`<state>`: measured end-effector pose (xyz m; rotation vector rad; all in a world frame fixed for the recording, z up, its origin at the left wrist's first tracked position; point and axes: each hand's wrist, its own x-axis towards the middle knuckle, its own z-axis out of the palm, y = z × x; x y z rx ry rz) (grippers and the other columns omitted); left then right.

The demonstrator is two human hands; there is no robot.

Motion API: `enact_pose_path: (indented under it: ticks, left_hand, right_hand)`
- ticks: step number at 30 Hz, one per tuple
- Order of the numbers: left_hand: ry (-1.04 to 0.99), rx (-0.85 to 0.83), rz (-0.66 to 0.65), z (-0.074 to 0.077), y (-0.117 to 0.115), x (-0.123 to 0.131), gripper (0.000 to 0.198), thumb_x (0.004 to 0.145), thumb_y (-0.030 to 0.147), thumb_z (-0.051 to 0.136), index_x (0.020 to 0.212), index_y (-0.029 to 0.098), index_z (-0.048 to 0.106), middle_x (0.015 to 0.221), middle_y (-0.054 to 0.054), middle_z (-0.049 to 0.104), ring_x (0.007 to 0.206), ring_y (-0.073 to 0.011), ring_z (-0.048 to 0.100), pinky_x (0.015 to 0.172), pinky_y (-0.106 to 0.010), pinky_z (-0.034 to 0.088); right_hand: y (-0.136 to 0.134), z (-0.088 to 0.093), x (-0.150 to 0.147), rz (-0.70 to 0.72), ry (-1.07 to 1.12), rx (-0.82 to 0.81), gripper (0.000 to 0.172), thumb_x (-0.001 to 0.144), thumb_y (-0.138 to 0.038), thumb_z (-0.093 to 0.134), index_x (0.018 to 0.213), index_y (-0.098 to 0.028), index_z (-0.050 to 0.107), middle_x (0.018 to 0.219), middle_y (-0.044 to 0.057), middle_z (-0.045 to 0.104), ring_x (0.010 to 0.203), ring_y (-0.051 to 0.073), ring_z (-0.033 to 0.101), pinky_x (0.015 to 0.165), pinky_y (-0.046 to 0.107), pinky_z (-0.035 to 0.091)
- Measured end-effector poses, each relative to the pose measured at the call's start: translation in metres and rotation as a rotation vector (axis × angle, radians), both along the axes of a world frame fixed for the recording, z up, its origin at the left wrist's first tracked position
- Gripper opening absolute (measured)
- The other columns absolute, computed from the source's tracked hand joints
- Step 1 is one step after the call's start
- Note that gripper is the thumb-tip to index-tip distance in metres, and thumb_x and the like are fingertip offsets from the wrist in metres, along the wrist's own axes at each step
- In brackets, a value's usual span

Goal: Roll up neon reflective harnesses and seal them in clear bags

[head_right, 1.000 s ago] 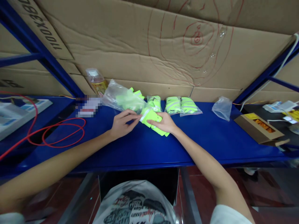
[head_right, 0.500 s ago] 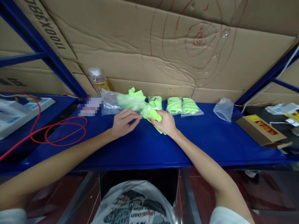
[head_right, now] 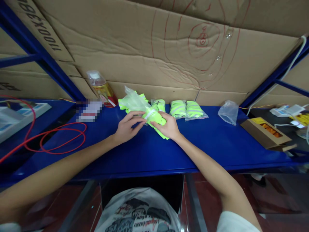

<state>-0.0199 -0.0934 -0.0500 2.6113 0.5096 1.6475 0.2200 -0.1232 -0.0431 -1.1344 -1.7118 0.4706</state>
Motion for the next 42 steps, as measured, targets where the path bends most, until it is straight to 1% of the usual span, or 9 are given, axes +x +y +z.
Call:
enact_pose_path:
  ticks: [6,11,16,19,22,25,28,32,42]
  left_hand:
    - [0.045,0.108,0.006,0.002,-0.002,0.003,0.016,0.100,0.017,0.077,0.115,0.023,0.078,0.128,-0.012,0.074,0.128,-0.0282,0.069,0.109,-0.048,0.061]
    - [0.072,0.090,-0.050,-0.001,-0.002,0.006,0.015,0.103,0.018,0.074,0.117,0.022,0.077,0.133,-0.014,0.072,0.137,-0.0298,0.066,0.113,-0.052,0.059]
    - [0.090,0.082,-0.102,-0.005,-0.002,0.010,0.016,0.105,0.017,0.071,0.120,0.021,0.075,0.128,-0.013,0.074,0.136,-0.0293,0.068,0.114,-0.053,0.059]
    - [0.077,0.074,-0.112,-0.004,-0.003,0.012,0.018,0.105,0.015,0.071,0.121,0.020,0.074,0.128,-0.013,0.074,0.135,-0.0288,0.069,0.114,-0.052,0.060]
    - [0.099,0.099,-0.096,-0.003,-0.005,0.012,0.017,0.105,0.015,0.070,0.121,0.021,0.074,0.127,-0.012,0.074,0.137,-0.0289,0.067,0.113,-0.050,0.059]
    - [0.093,0.112,0.062,-0.003,-0.007,0.012,0.021,0.101,0.028,0.078,0.120,0.022,0.072,0.127,-0.013,0.073,0.131,-0.0314,0.068,0.109,-0.052,0.059]
    - [0.045,-0.007,0.204,-0.005,-0.010,0.012,0.038,0.092,0.043,0.085,0.115,0.021,0.066,0.111,-0.010,0.072,0.107,-0.0278,0.071,0.094,-0.045,0.062]
    - [0.078,-0.145,0.140,-0.009,-0.014,0.014,0.034,0.094,0.033,0.076,0.122,0.020,0.061,0.095,-0.003,0.070,0.088,-0.0196,0.073,0.076,-0.032,0.063]
    - [0.185,-0.001,0.074,-0.013,-0.027,0.018,0.049,0.101,0.027,0.066,0.150,0.024,0.062,0.118,-0.009,0.071,0.094,-0.0182,0.076,0.079,-0.029,0.067]
  right_hand:
    - [-0.006,0.004,-0.005,0.019,-0.051,0.018,0.046,0.080,-0.048,0.087,0.114,-0.017,0.083,0.138,0.013,0.078,0.130,0.037,0.072,0.115,0.046,0.055]
    - [-0.007,0.000,-0.009,-0.016,0.047,-0.164,0.046,0.076,-0.053,0.087,0.101,-0.015,0.082,0.097,0.008,0.084,0.091,0.032,0.076,0.090,0.044,0.060]
    - [0.000,-0.014,-0.009,-0.072,0.196,-0.239,0.047,0.067,-0.055,0.091,0.088,-0.023,0.064,0.086,0.001,0.074,0.089,0.026,0.070,0.089,0.042,0.059]
    - [0.002,-0.017,-0.013,-0.093,0.344,-0.280,0.062,0.058,-0.051,0.097,0.097,-0.026,0.056,0.092,-0.001,0.072,0.093,0.024,0.071,0.088,0.039,0.060]
    - [0.002,-0.015,-0.018,-0.052,0.464,-0.292,0.077,0.050,-0.047,0.100,0.113,-0.025,0.061,0.109,0.004,0.076,0.100,0.025,0.074,0.091,0.040,0.061]
    - [0.000,-0.009,-0.020,0.023,0.496,-0.312,0.063,0.060,-0.050,0.097,0.110,-0.021,0.072,0.112,0.007,0.080,0.103,0.027,0.075,0.101,0.044,0.060]
    - [-0.002,-0.004,-0.021,-0.001,0.552,-0.291,0.053,0.066,-0.054,0.096,0.102,-0.021,0.074,0.103,0.007,0.080,0.098,0.027,0.074,0.097,0.046,0.061]
    - [-0.004,-0.004,-0.022,-0.063,0.590,-0.260,0.057,0.064,-0.053,0.099,0.102,-0.023,0.070,0.099,0.004,0.078,0.092,0.025,0.072,0.089,0.043,0.063]
    - [-0.003,-0.014,-0.028,-0.123,0.755,-0.337,0.061,0.069,-0.062,0.093,0.106,-0.020,0.068,0.102,0.005,0.079,0.096,0.024,0.075,0.093,0.042,0.063]
